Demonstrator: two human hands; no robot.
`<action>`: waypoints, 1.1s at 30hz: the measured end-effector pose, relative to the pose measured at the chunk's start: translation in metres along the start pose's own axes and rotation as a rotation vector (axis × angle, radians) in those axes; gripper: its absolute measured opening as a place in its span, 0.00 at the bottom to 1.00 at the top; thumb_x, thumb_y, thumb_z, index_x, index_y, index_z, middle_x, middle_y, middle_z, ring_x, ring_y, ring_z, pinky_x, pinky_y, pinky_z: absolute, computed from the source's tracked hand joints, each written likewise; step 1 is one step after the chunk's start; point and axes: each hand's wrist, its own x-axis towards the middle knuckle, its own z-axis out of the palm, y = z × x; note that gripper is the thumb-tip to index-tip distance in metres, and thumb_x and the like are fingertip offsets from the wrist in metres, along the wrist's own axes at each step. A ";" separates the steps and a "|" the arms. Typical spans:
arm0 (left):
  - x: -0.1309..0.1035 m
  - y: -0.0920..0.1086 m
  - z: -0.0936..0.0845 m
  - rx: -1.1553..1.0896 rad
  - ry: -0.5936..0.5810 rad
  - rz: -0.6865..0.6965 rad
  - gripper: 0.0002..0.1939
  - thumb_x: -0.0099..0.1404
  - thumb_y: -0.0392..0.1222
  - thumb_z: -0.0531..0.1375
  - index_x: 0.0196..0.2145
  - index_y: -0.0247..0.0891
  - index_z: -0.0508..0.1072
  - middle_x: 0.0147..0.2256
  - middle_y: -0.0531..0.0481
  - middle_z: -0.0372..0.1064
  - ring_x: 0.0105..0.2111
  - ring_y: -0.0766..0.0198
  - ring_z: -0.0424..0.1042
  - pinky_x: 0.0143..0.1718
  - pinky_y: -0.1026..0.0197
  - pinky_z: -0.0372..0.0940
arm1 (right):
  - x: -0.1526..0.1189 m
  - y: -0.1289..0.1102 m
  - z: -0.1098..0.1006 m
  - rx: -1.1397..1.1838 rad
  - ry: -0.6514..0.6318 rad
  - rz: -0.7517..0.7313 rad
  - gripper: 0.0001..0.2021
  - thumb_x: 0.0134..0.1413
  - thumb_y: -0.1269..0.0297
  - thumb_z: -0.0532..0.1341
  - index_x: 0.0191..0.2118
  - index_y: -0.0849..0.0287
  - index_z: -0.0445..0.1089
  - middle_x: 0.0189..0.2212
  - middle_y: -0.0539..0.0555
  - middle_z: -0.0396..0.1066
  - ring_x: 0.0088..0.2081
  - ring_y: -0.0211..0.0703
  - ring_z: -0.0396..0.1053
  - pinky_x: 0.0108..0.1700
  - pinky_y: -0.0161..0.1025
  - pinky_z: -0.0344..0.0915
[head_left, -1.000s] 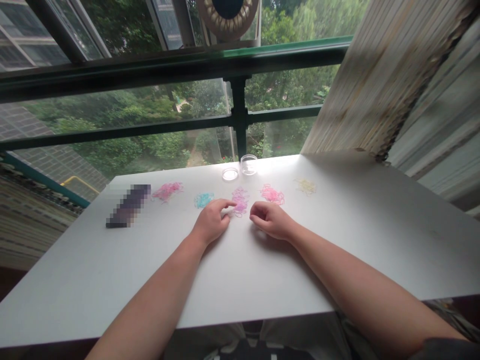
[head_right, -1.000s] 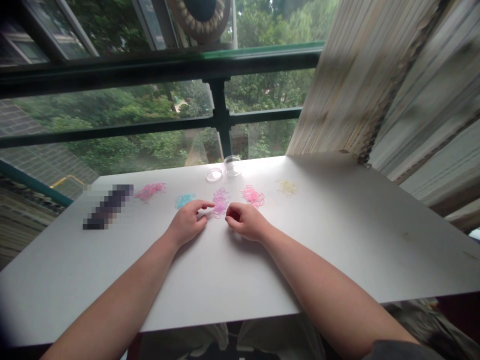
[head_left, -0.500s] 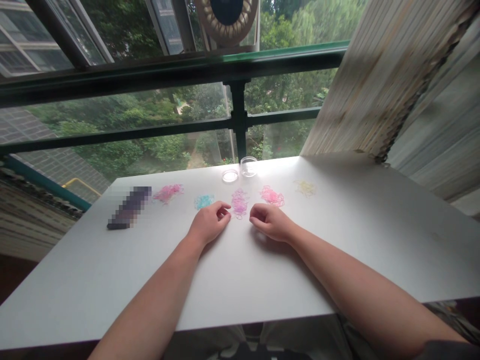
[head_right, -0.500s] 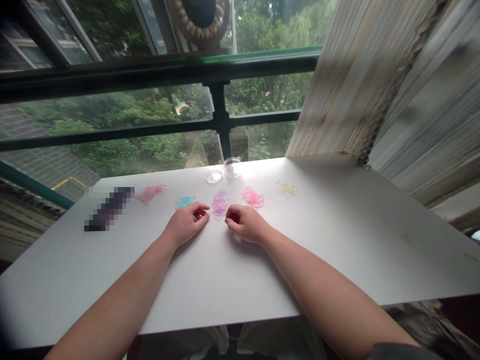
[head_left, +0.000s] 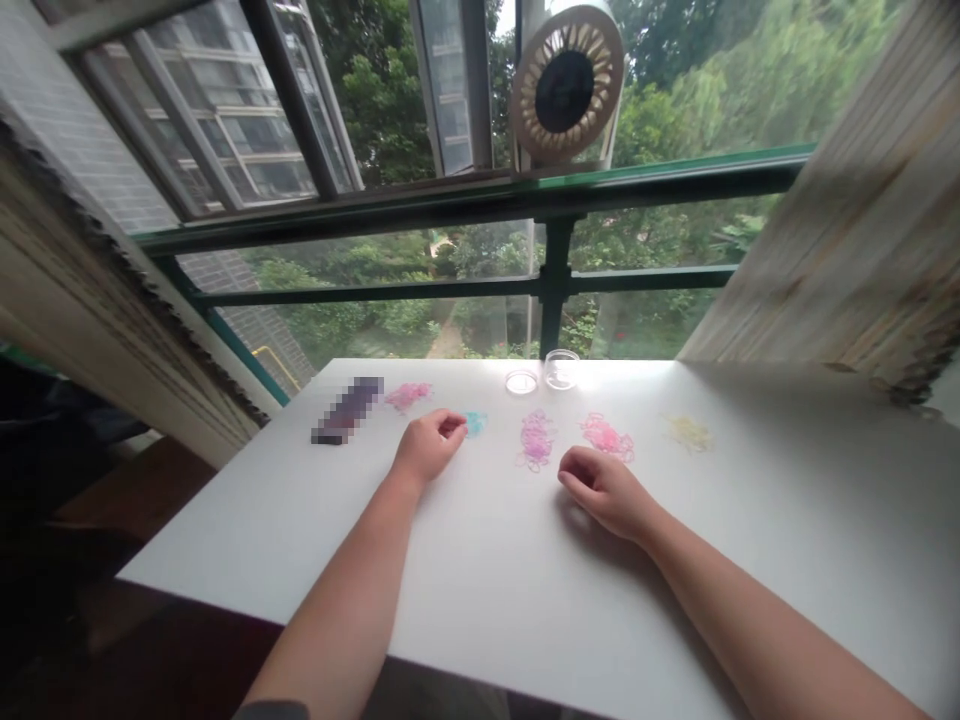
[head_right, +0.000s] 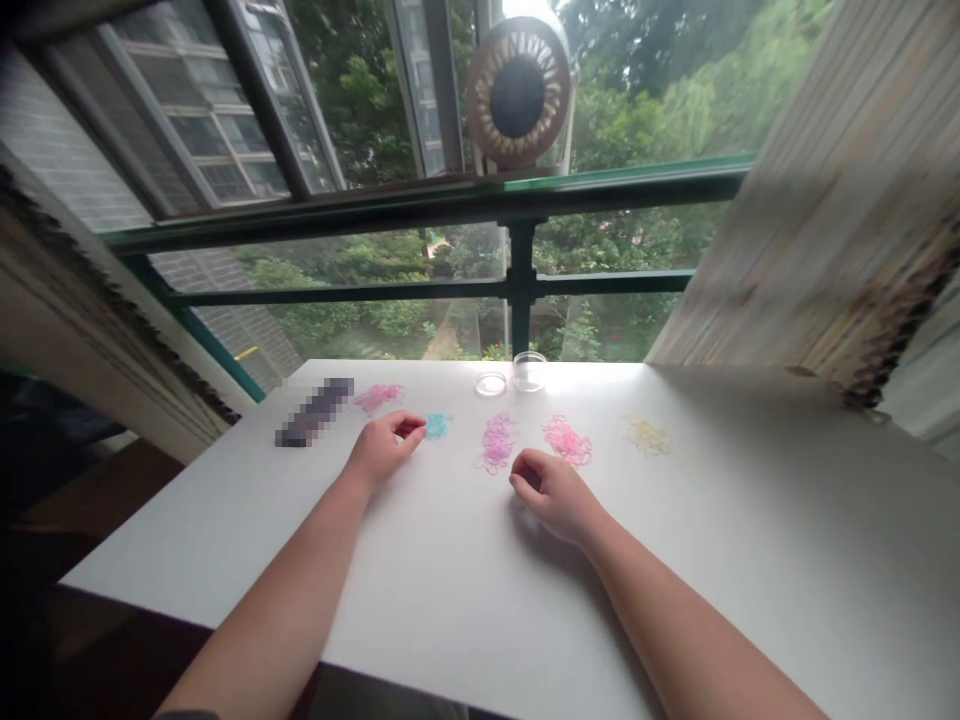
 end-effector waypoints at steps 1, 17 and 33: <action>0.001 -0.011 -0.008 0.035 0.054 -0.065 0.11 0.57 0.45 0.58 0.36 0.39 0.74 0.33 0.50 0.75 0.33 0.64 0.73 0.37 0.64 0.67 | 0.000 0.001 0.000 -0.006 -0.005 -0.001 0.05 0.51 0.66 0.54 0.27 0.58 0.63 0.21 0.47 0.62 0.24 0.36 0.59 0.27 0.34 0.56; 0.028 -0.069 -0.030 0.354 0.238 -0.373 0.15 0.54 0.49 0.59 0.36 0.39 0.75 0.37 0.44 0.75 0.40 0.55 0.71 0.42 0.59 0.64 | 0.001 0.003 0.001 -0.043 -0.043 -0.017 0.06 0.52 0.64 0.53 0.28 0.58 0.63 0.22 0.48 0.64 0.25 0.38 0.61 0.29 0.36 0.57; 0.016 -0.076 -0.031 0.102 0.265 -0.214 0.14 0.58 0.47 0.55 0.34 0.36 0.75 0.33 0.45 0.75 0.33 0.59 0.73 0.37 0.61 0.65 | 0.001 0.002 0.001 -0.030 -0.029 -0.016 0.05 0.51 0.66 0.54 0.27 0.58 0.63 0.22 0.48 0.64 0.24 0.37 0.61 0.28 0.35 0.57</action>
